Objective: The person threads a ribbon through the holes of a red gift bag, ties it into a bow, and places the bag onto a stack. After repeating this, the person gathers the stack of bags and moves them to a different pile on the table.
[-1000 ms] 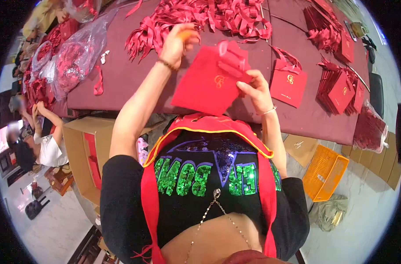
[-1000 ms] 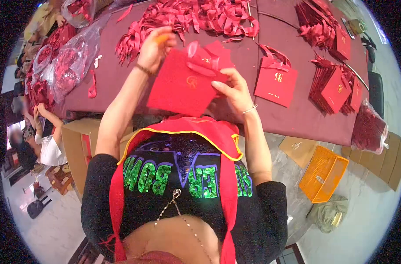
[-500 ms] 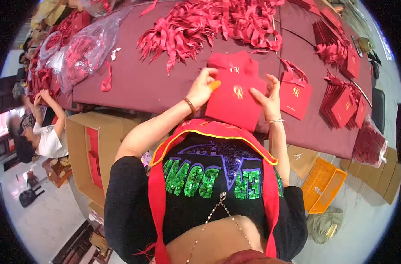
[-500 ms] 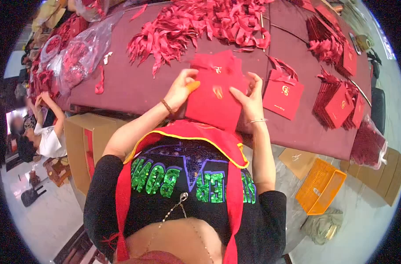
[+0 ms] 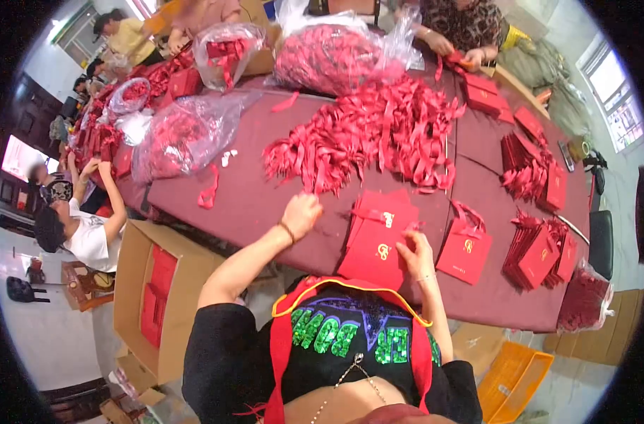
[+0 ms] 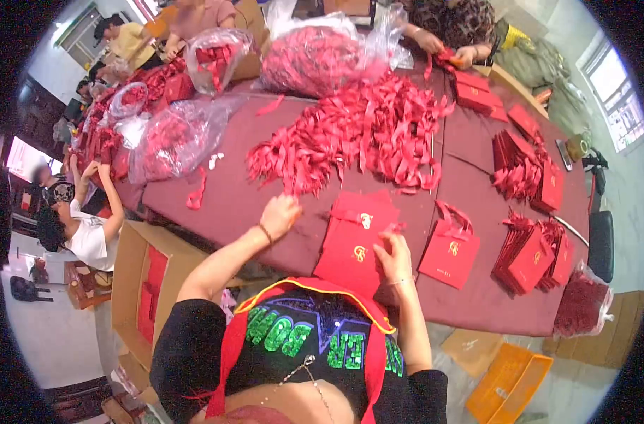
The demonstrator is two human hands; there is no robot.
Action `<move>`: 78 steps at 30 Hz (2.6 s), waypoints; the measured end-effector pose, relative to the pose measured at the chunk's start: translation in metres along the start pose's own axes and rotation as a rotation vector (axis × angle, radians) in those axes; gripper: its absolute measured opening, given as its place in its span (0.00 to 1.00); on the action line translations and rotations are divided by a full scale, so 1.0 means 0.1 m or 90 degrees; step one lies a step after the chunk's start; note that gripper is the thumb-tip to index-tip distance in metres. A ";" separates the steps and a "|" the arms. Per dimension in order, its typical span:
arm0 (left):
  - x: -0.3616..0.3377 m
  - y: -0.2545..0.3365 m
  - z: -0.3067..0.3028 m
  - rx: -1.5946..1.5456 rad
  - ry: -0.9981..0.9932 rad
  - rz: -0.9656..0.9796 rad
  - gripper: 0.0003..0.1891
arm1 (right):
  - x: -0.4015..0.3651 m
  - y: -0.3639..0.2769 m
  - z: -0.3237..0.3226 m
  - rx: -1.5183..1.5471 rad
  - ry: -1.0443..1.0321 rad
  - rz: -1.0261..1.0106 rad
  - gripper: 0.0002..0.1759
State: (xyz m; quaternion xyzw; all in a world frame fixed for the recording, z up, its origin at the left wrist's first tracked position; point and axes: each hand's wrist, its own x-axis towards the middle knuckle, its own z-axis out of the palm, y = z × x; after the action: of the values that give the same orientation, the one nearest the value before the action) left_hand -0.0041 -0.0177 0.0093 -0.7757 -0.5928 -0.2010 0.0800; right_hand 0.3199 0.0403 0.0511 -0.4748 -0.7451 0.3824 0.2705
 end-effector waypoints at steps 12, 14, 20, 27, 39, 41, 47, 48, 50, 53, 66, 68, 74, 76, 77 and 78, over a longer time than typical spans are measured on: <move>0.17 0.64 -1.01 -0.551 -0.294 0.006 0.07 | 0.10 -0.35 0.13 -0.317 0.024 -0.317 0.19; 0.28 0.84 -1.21 -0.674 -0.416 0.138 0.08 | 0.16 -0.33 0.18 -0.317 -0.028 -0.351 0.18; 0.60 0.77 -1.59 -0.643 -0.160 0.032 0.08 | 0.20 -0.28 0.22 -0.265 -0.049 -0.328 0.16; 0.39 0.65 -1.00 -0.667 -0.154 -0.259 0.07 | 0.15 -0.38 0.22 -0.383 -0.046 -0.223 0.18; 0.40 0.97 -0.51 -0.763 -0.268 -0.467 0.06 | 0.34 -0.16 0.18 0.031 -0.214 0.038 0.15; 0.41 1.01 -0.44 -0.741 -0.279 -0.461 0.06 | 0.36 -0.13 0.19 0.043 -0.233 0.057 0.15; 0.41 1.03 -0.27 -0.669 -0.231 -0.433 0.07 | 0.37 -0.11 0.20 0.051 -0.262 0.070 0.16; 0.41 1.03 -0.25 -0.669 -0.231 -0.433 0.07 | 0.37 -0.08 0.21 0.041 -0.276 0.062 0.17; 0.42 1.03 -0.23 -0.646 -0.223 -0.419 0.07 | 0.37 -0.08 0.21 0.033 -0.290 0.054 0.18; 0.48 1.06 -0.27 -0.622 -0.255 -0.408 0.06 | 0.38 -0.11 0.20 0.070 -0.332 0.081 0.16; 0.65 1.15 -0.38 -0.438 -0.211 -0.265 0.08 | 0.31 -0.15 0.20 0.062 -0.329 0.059 0.18; 0.65 1.19 -0.36 -0.359 -0.205 -0.248 0.06 | 0.31 -0.16 0.19 0.067 -0.320 0.052 0.18; 0.60 1.30 -0.34 -0.224 -0.178 -0.146 0.06 | 0.24 -0.28 0.17 -0.010 -0.261 0.042 0.19; 0.60 1.35 -0.34 -0.170 -0.143 -0.093 0.06 | 0.21 -0.35 0.15 -0.038 -0.230 0.007 0.18; 0.60 1.38 -0.34 -0.169 -0.142 -0.093 0.06 | 0.19 -0.38 0.14 -0.039 -0.230 0.005 0.18; 0.61 1.40 -0.35 -0.155 -0.145 -0.088 0.07 | 0.18 -0.40 0.13 -0.048 -0.228 0.003 0.19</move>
State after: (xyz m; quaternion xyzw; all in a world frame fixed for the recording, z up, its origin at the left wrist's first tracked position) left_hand 0.1344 -0.0163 0.0815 -0.7550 -0.6210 -0.1873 -0.0961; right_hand 0.2820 0.0426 0.0777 -0.4106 -0.7939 0.4336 0.1146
